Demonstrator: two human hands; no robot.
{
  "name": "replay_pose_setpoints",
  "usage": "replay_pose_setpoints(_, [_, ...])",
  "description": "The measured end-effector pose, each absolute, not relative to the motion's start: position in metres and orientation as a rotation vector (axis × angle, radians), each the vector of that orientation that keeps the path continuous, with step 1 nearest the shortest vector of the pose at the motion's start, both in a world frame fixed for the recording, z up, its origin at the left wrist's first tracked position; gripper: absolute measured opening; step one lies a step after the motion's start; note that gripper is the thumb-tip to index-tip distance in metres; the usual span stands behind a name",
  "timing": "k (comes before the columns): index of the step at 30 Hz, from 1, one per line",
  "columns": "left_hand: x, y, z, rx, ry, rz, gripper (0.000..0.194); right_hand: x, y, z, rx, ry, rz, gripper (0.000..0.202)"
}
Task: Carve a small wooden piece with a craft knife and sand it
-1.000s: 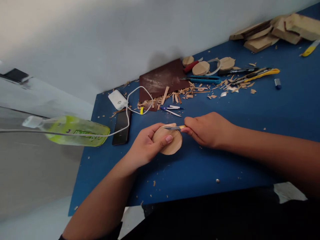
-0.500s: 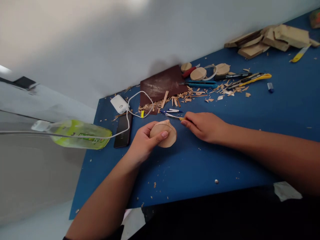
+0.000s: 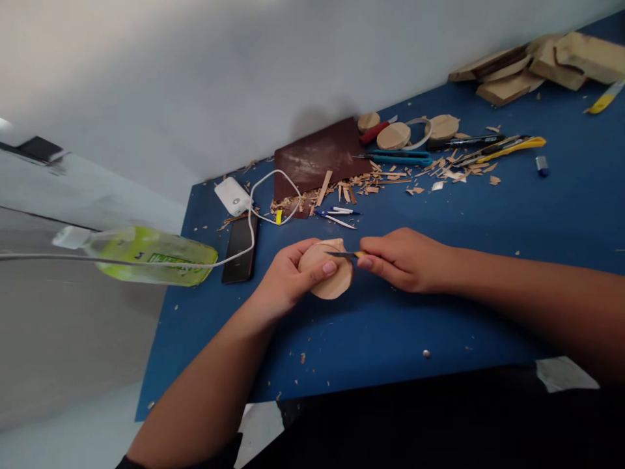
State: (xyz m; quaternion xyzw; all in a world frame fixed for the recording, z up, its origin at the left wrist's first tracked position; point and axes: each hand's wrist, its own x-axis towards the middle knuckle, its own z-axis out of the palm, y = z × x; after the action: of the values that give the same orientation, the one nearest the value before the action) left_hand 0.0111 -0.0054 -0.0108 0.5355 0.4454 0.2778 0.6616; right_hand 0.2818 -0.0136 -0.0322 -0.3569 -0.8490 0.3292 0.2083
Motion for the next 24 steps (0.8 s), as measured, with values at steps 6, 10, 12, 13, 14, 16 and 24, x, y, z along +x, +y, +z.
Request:
replay_pose_setpoints(6, [0.014, -0.008, -0.006, 1.242, 0.998, 0.566, 0.052, 0.277, -0.016, -0.028, -1.127, -2.536, 0.772, 0.048])
replay_pose_setpoints(10, [0.014, -0.009, -0.003, 1.268, 1.016, 0.545, 0.054, 0.275, -0.015, -0.026, -1.19, -2.611, 0.692, 0.047])
replay_pose_setpoints(12, [0.014, -0.01, -0.001, 1.277, 1.027, 0.536, 0.054, 0.274, -0.015, -0.025, -1.199, -2.641, 0.656, 0.048])
replay_pose_setpoints(13, [0.014, -0.011, 0.0, 1.28, 1.032, 0.534, 0.054, 0.274, -0.016, -0.025, -1.2, -2.65, 0.638, 0.049])
replay_pose_setpoints(14, [0.014, -0.012, 0.0, 1.28, 1.036, 0.533, 0.054, 0.274, -0.016, -0.024, -1.203, -2.654, 0.619, 0.05])
replay_pose_setpoints(16, [0.013, -0.014, 0.001, 1.274, 1.039, 0.538, 0.055, 0.274, -0.016, -0.023, -1.218, -2.658, 0.577, 0.052])
replay_pose_setpoints(24, [0.012, -0.01, -0.005, 1.209, 1.042, 0.603, 0.06, 0.274, -0.008, -0.023, -1.469, -2.626, 0.347, 0.059])
